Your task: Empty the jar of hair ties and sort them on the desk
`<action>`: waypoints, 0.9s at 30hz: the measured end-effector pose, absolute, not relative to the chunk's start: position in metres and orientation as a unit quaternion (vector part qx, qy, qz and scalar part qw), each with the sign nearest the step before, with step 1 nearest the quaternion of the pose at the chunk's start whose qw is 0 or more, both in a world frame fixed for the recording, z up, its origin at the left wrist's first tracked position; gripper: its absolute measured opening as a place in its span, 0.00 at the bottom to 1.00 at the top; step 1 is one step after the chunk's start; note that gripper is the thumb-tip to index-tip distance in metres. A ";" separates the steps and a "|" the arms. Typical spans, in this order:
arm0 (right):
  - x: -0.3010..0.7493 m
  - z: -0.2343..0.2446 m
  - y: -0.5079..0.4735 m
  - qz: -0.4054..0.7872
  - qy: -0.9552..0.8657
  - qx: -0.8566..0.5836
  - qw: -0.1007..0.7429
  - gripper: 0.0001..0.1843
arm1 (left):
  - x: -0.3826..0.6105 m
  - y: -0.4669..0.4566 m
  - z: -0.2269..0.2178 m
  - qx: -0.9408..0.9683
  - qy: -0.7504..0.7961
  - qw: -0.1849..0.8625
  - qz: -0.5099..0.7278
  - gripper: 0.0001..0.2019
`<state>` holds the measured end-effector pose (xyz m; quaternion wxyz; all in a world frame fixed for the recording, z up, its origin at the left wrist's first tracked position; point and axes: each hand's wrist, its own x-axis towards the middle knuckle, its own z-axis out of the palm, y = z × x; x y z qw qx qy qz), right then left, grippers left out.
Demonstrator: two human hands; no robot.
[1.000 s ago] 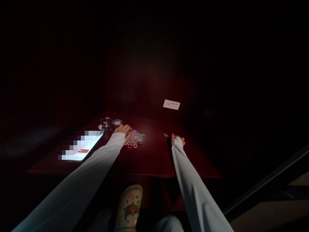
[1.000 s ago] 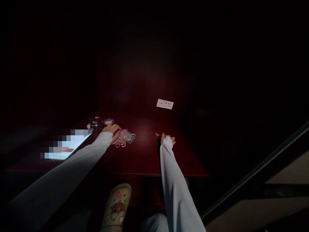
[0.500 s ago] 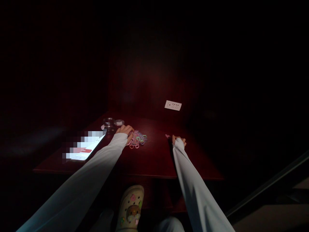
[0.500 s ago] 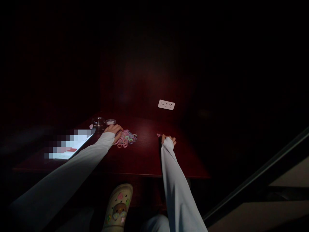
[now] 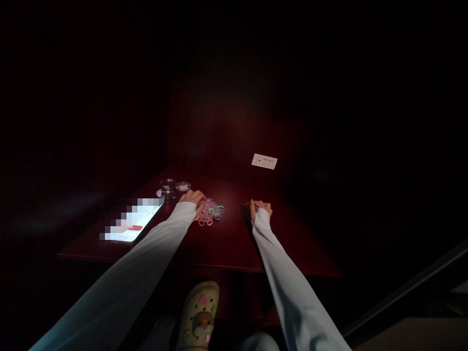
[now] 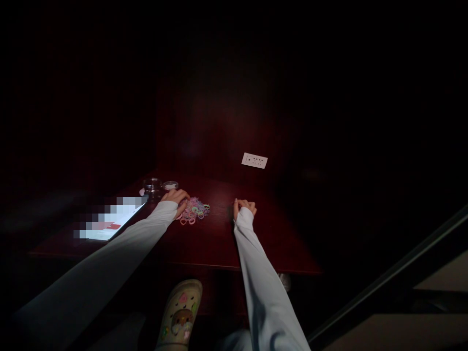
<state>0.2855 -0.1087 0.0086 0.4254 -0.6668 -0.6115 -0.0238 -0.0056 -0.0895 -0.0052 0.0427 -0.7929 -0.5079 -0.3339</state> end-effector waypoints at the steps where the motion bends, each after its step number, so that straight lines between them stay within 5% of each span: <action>1: 0.270 0.007 -0.108 -0.018 -0.634 -0.646 0.424 0.22 | -0.005 -0.090 -0.005 -0.791 -0.511 0.043 -0.335 0.09; 8: 0.184 -0.002 -0.097 0.084 -0.675 -0.596 0.426 0.11 | -0.008 -0.092 -0.003 -0.789 -0.516 0.050 -0.331 0.13; 27: 0.179 -0.007 -0.089 0.149 -0.666 -0.587 0.436 0.06 | -0.003 -0.099 0.005 -0.778 -0.535 0.035 -0.327 0.11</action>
